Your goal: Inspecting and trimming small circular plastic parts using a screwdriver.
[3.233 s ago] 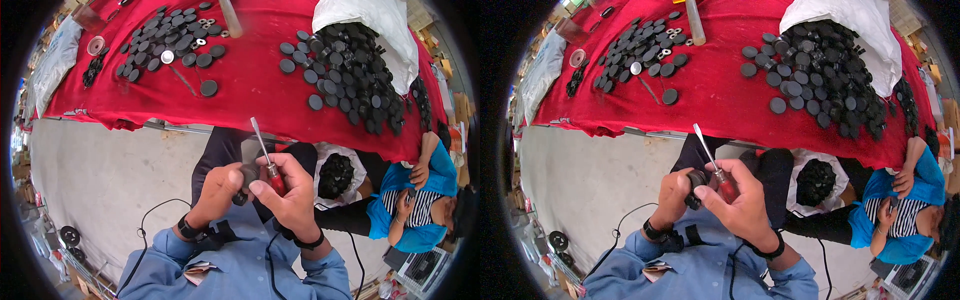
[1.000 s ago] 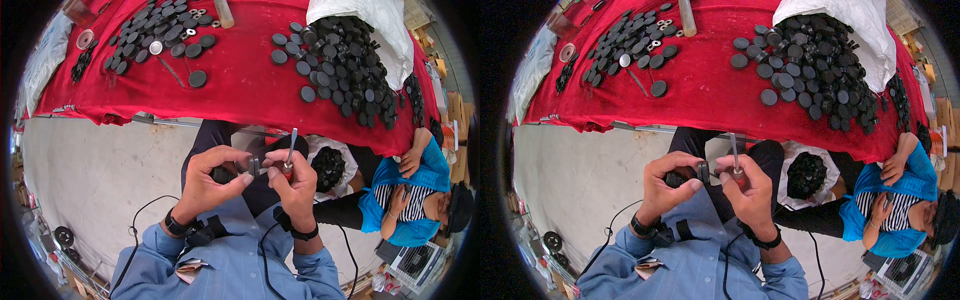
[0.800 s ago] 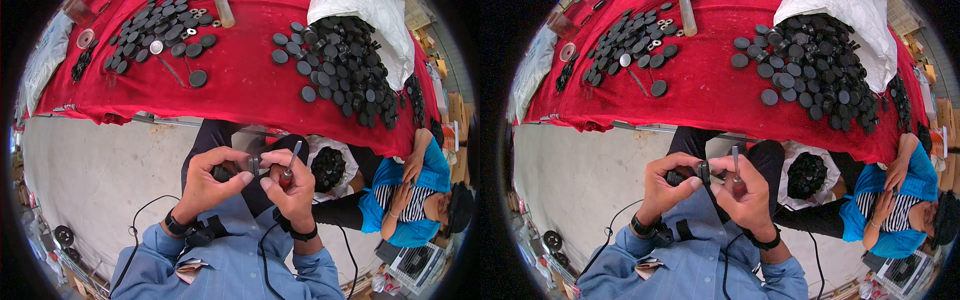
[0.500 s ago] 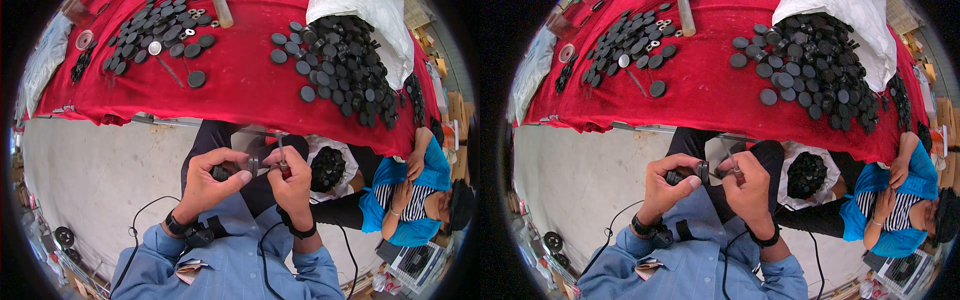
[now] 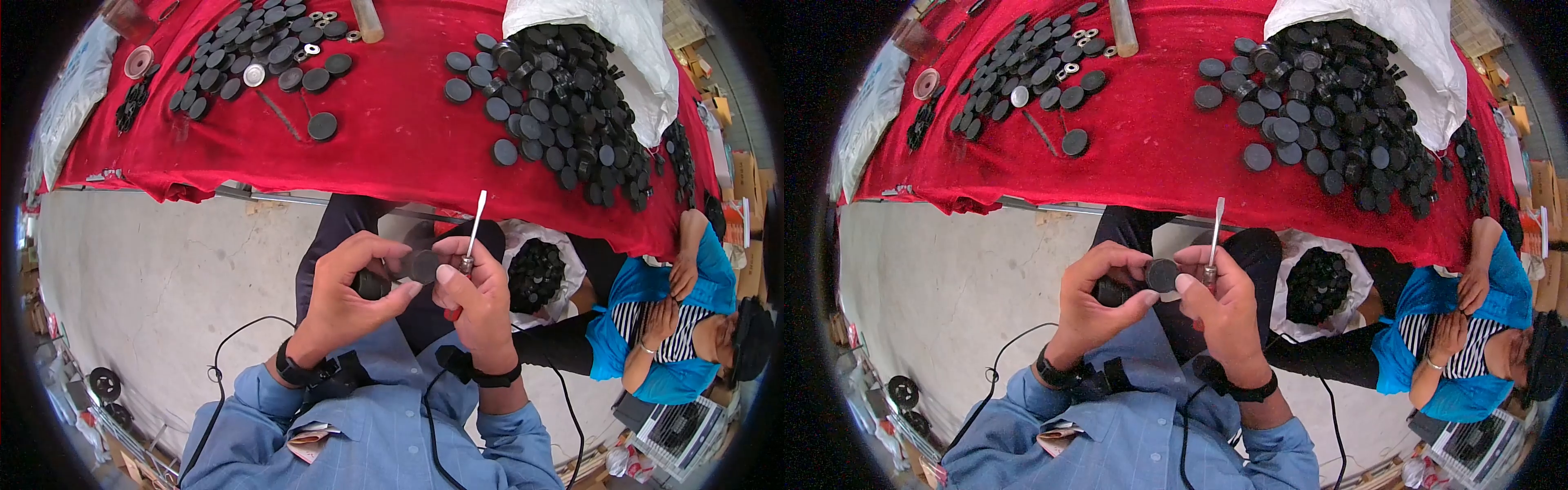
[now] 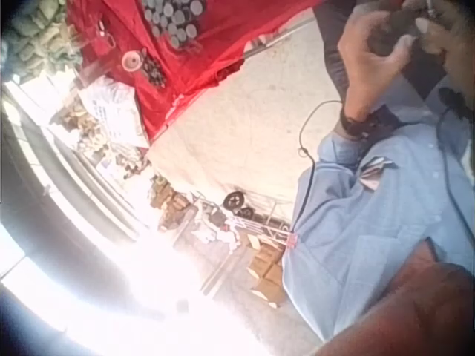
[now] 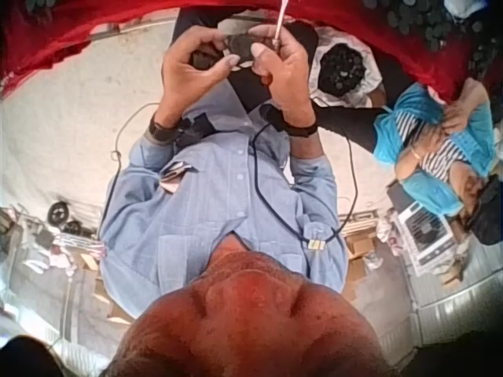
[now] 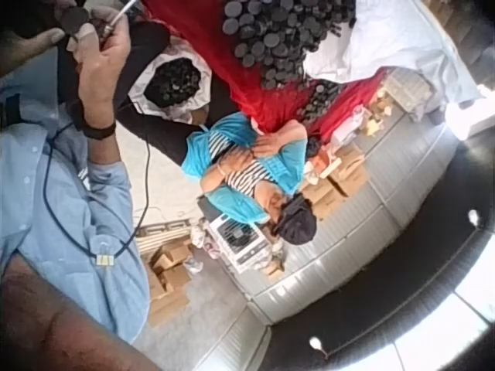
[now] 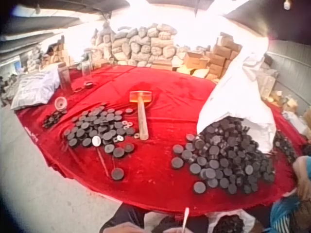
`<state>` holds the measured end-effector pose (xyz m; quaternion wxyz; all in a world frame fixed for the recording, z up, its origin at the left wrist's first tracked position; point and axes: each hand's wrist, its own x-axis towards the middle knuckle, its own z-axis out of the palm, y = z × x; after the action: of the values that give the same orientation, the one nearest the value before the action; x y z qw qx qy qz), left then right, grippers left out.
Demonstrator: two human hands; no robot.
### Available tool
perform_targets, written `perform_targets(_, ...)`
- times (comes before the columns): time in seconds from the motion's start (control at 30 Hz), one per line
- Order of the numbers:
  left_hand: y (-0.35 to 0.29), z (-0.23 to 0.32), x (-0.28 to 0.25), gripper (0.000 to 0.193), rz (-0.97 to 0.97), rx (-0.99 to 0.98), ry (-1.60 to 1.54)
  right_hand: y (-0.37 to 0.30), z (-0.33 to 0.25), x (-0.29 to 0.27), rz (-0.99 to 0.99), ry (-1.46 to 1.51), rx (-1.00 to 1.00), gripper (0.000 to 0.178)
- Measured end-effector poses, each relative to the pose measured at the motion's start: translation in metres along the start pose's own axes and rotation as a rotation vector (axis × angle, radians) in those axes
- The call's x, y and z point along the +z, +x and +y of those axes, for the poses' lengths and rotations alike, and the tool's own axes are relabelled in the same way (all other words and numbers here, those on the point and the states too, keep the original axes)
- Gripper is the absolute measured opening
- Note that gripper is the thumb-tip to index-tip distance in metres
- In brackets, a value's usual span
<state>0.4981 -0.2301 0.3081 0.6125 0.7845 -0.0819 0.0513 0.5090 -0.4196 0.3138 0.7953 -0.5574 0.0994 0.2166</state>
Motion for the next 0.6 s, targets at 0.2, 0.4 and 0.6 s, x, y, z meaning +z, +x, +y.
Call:
perform_targets(0.2, -0.002, 0.004, -0.003, 0.025, -0.006, -0.227, -0.209, -0.006, 0.001, 0.012, 0.048, -0.258, -0.27, 0.028)
perform_targets(0.4, -0.001, 0.009, -0.003, 0.025, 0.051, 0.218, 0.037, -0.006, 0.007, 0.008, -0.045, -0.443, -0.578, 0.029)
perform_targets(0.6, 0.002, 0.022, -0.008, 0.031, 0.009, 0.382, 0.061, -0.01, -0.003, 0.01, -0.146, -0.405, -0.726, 0.026)
